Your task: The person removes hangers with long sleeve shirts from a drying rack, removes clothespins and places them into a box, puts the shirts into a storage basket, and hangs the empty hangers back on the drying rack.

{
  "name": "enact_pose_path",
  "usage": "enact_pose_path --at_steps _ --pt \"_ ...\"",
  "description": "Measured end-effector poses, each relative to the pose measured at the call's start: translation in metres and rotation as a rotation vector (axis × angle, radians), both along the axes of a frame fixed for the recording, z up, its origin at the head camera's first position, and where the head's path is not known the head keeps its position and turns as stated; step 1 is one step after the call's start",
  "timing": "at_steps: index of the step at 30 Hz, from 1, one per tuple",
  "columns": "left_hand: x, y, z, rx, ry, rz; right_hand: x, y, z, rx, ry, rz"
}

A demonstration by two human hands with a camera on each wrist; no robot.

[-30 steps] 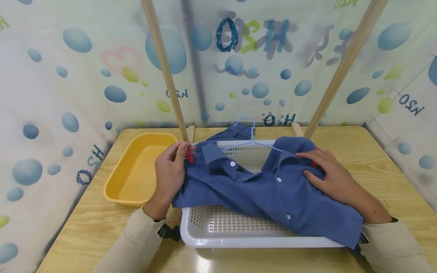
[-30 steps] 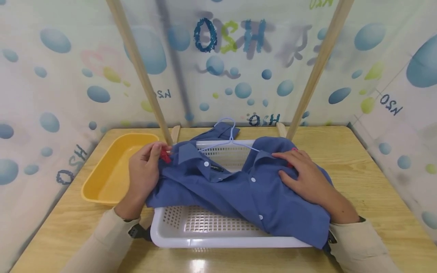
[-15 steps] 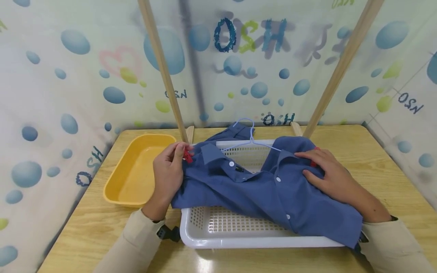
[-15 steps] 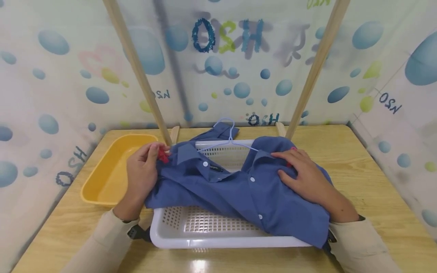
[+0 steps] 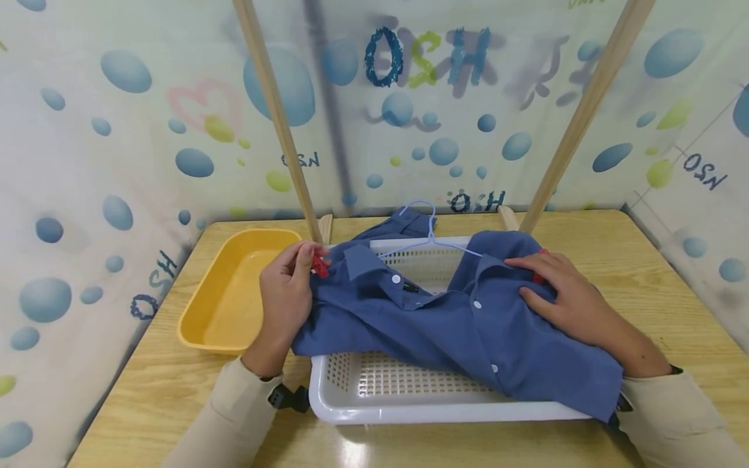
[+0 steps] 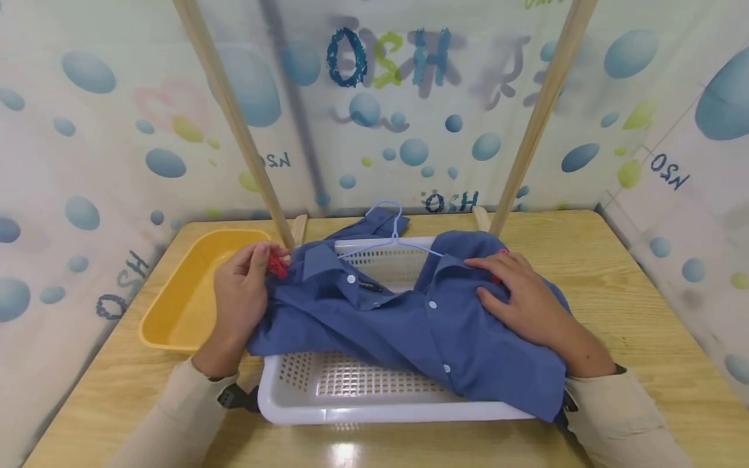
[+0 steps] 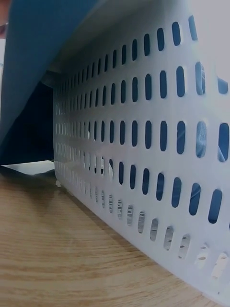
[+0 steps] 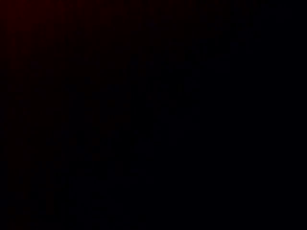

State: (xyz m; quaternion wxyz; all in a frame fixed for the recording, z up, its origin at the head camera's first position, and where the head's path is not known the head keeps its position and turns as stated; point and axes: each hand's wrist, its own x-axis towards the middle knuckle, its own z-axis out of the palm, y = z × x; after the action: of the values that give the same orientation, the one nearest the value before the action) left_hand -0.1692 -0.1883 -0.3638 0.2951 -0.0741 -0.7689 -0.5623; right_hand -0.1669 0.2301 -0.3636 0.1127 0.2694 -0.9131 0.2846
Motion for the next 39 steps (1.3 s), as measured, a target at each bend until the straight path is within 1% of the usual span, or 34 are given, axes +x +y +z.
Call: enact_pose_path --at_steps 2,7,18,21,24,29,32,34,39 --pt "0.0 0.001 0.001 0.01 -0.002 -0.004 0.001 0.0 0.001 -0.005 -0.002 -0.008" --pt "0.0 0.002 0.003 0.022 -0.007 -0.004 0.002 0.002 0.001 -0.005 0.001 0.002" --pt "0.001 0.002 0.007 0.056 0.021 -0.009 0.003 0.004 0.002 -0.019 -0.004 0.002" --pt "0.002 0.003 0.01 0.066 0.016 -0.007 0.003 0.004 0.003 -0.018 -0.002 0.003" --pt "0.001 0.002 0.012 0.077 -0.003 0.004 0.003 0.004 0.004 -0.021 0.005 0.002" --pt "0.002 -0.004 0.019 0.057 -0.024 0.059 0.001 0.004 -0.001 -0.022 0.02 0.019" --pt "0.003 -0.011 0.025 -0.014 -0.045 0.063 0.001 0.002 -0.002 -0.027 0.026 0.032" --pt "0.004 -0.017 0.029 -0.09 -0.087 0.062 0.0 0.001 -0.001 -0.03 0.03 0.031" --pt "0.008 -0.042 0.035 -0.323 -0.276 0.068 0.0 -0.001 0.0 -0.015 0.027 0.033"
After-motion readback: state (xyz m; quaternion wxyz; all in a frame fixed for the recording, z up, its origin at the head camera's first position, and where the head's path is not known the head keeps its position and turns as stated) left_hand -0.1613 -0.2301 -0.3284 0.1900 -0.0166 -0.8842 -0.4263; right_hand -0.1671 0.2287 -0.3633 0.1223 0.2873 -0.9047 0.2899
